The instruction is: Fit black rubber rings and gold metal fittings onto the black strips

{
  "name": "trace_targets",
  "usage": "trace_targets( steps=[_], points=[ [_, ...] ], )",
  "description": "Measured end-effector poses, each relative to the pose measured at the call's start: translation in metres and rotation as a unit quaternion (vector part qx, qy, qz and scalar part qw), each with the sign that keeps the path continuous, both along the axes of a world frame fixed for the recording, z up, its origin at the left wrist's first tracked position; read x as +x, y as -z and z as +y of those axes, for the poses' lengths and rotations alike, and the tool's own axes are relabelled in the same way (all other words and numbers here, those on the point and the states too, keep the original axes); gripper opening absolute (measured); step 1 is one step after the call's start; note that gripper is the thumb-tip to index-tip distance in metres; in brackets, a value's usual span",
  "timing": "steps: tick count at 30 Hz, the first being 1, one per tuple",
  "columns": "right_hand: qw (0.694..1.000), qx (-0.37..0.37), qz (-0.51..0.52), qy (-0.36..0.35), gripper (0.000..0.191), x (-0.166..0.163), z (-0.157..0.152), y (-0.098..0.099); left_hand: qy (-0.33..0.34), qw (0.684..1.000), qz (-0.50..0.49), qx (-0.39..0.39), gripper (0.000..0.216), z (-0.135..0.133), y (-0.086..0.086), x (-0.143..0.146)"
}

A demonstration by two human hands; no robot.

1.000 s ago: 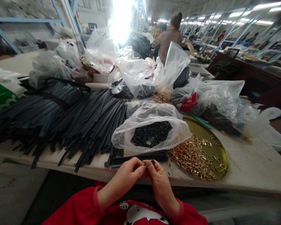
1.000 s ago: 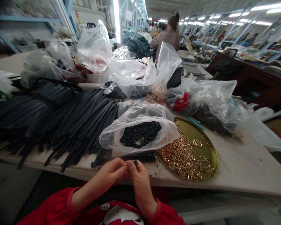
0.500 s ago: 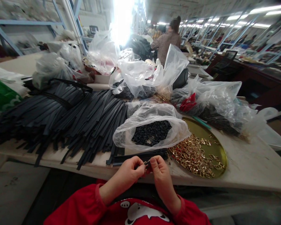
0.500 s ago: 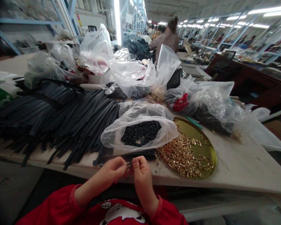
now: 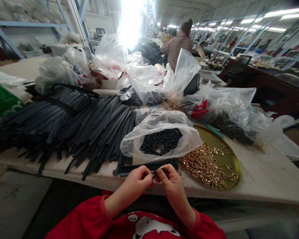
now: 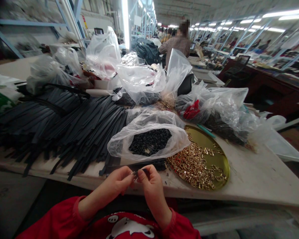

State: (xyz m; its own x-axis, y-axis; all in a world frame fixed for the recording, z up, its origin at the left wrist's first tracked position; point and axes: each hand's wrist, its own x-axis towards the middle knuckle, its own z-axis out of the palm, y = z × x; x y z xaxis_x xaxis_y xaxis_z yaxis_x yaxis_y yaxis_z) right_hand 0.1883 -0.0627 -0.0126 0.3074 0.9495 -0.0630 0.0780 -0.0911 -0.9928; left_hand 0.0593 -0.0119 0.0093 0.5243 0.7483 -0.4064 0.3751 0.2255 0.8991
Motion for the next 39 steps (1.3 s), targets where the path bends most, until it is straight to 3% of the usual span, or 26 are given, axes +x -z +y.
trace_targets(
  steps=[5,10,15,18,20,21,23,26,30,35,39],
  points=[
    [0.993,0.024,-0.119,-0.002,0.009,-0.001,-0.003,0.002,-0.017,0.998,0.015,0.064,0.022,-0.001,0.003,-0.003],
    [0.997,-0.045,-0.033,-0.061,0.015,0.004,0.000,0.003,0.043,0.999,0.003,0.024,0.026,0.005,-0.001,-0.008],
    [0.986,-0.046,0.005,-0.160,0.022,0.019,0.010,-0.005,0.029,0.999,-0.003,0.021,0.023,0.015,0.000,-0.005],
    [0.974,-0.025,-0.100,-0.202,0.032,0.039,0.033,-0.007,0.058,0.996,-0.001,0.067,0.026,0.020,0.001,-0.002],
    [0.955,-0.026,-0.249,-0.157,0.029,0.052,0.059,-0.002,0.061,0.994,0.013,0.092,0.023,0.024,0.003,0.000],
    [0.930,-0.040,-0.341,-0.128,0.022,0.057,0.073,0.003,0.050,0.994,0.020,0.098,0.023,0.026,0.004,0.001],
    [0.914,-0.053,-0.386,-0.108,0.009,0.061,0.098,0.016,0.026,0.995,0.024,0.095,0.023,0.030,0.006,0.003],
    [0.905,-0.067,-0.407,-0.104,0.013,0.057,0.123,0.034,0.012,0.996,0.023,0.084,0.023,0.034,0.009,0.003],
    [0.914,-0.052,-0.391,-0.090,0.014,0.055,0.125,0.038,-0.008,0.996,0.021,0.087,0.022,0.036,0.009,0.000],
    [0.946,-0.022,-0.308,-0.104,0.004,0.055,0.098,0.017,-0.035,0.994,0.003,0.105,0.022,0.040,0.004,0.000],
    [0.989,-0.018,-0.056,-0.136,0.020,0.040,0.072,0.002,-0.038,0.992,-0.002,0.121,0.026,0.040,-0.003,0.003]
  ],
)
